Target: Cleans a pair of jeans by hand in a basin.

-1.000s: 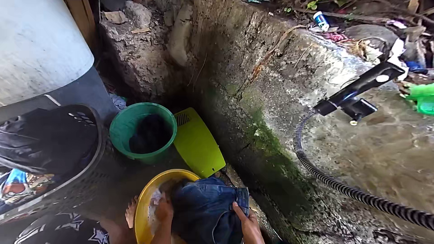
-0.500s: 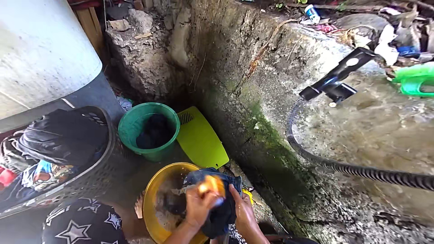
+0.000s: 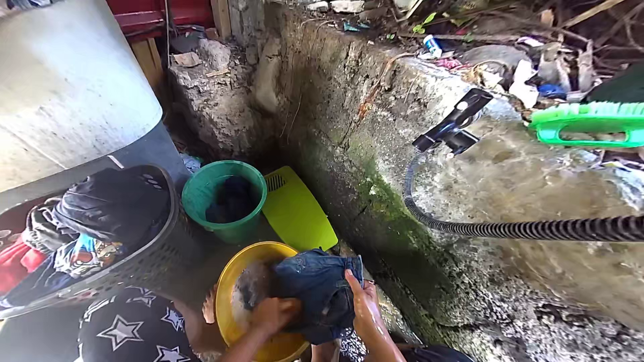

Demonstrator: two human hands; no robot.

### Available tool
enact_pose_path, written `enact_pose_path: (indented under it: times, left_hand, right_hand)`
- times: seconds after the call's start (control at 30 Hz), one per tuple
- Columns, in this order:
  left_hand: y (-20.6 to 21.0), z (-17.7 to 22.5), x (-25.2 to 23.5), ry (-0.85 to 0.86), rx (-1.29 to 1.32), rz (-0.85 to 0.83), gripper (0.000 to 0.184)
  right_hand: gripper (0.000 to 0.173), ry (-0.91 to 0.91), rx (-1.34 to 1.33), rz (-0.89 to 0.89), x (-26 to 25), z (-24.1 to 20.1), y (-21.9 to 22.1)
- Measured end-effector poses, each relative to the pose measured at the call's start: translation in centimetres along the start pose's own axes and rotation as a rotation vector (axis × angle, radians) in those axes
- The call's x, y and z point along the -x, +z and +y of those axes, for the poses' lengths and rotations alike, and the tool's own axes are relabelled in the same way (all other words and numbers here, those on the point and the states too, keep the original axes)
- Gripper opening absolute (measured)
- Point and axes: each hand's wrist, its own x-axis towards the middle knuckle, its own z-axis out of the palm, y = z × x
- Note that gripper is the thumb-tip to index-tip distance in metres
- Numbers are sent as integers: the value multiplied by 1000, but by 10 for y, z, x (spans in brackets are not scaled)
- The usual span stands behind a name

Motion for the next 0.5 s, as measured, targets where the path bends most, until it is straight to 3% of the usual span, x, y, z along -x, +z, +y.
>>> enact_pose_path:
  times: [0.03, 0.07, 0.1, 0.17, 0.2, 0.23, 0.27, 0.33, 0.4, 0.43, 0.5]
  left_hand:
    - [-11, -11, 1, -81, -47, -11, 63]
    - [-28, -8, 8, -80, 13, 80, 63]
    - [-41, 7, 23, 19, 139, 226, 60]
    - [-36, 52, 48, 389, 499, 466, 41]
    - [-23, 66, 51, 549, 596, 449, 37]
    - [-7, 64, 49, 596, 581, 371, 39]
    - [7, 48, 42, 524, 450, 250, 43]
    - [2, 3, 15, 209, 12, 8, 59]
    - [-18, -18, 1, 10, -149, -51, 66]
    - [-32, -9, 8, 31, -86, 30, 65]
    - [-36, 33, 36, 302, 248, 286, 54]
  right_hand:
    - [29, 7, 0, -4, 1, 0, 0]
    - [29, 4, -1, -21, -1, -1, 3]
    - [29, 7, -3, -33, -1, 0, 5]
    - [30, 24, -2, -48, 1, 0, 5]
    - [30, 25, 1, -51, 0, -2, 5]
    - [30, 25, 14, -43, -1, -4, 4]
    - [30, 36, 39, -33, 0, -6, 2]
    - [27, 52, 51, -7, -3, -8, -1]
    - [27, 62, 43, 2, -5, -7, -2]
    - [27, 64, 44, -4, -7, -6, -1]
    - [27, 75, 47, -13, -5, -2, -1]
